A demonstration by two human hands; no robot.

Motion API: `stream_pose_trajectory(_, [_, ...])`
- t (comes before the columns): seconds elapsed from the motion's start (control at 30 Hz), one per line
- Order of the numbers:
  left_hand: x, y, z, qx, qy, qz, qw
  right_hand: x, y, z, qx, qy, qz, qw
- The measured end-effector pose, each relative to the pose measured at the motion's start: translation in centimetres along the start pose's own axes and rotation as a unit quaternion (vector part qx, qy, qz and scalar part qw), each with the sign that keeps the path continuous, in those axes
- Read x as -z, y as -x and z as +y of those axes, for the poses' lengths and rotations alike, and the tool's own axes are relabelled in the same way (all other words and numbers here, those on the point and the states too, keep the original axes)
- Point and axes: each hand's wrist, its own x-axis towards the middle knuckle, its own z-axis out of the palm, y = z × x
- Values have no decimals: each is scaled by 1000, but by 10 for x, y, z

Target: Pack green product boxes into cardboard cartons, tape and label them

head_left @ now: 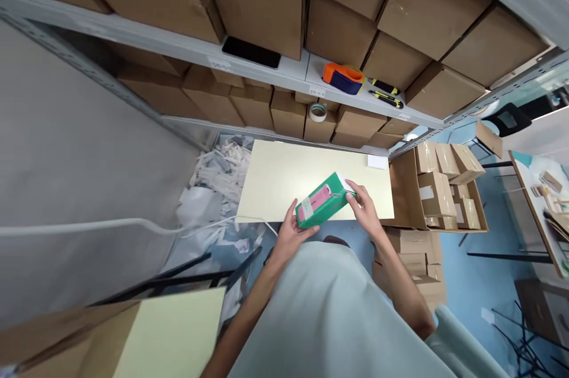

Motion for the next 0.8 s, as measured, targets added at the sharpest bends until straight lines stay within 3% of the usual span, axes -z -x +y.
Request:
stream_pose_trajectory(0.2, [8,-34,34,87,-44,-132,986,-14,-45,-6,6,48,47,998])
stream_pose_trajectory(0.3, [1,-42,48,100,-41,-160,981,-7,-72,3,-6,1,48,999])
stream_pose_trajectory(0.47, [-29,-51,59,86,-63,-144,984,9,-111,15,-39,-83,-27,995])
stream_pose_trajectory(0.63, [-61,-62,60,86,-84,-49,992,21,-133,21,5,-19,13,1000])
stream_pose_trajectory(0.8, [-70,-63,64,154,11,-116,981,38,-148,30,-13,-81,-22,996])
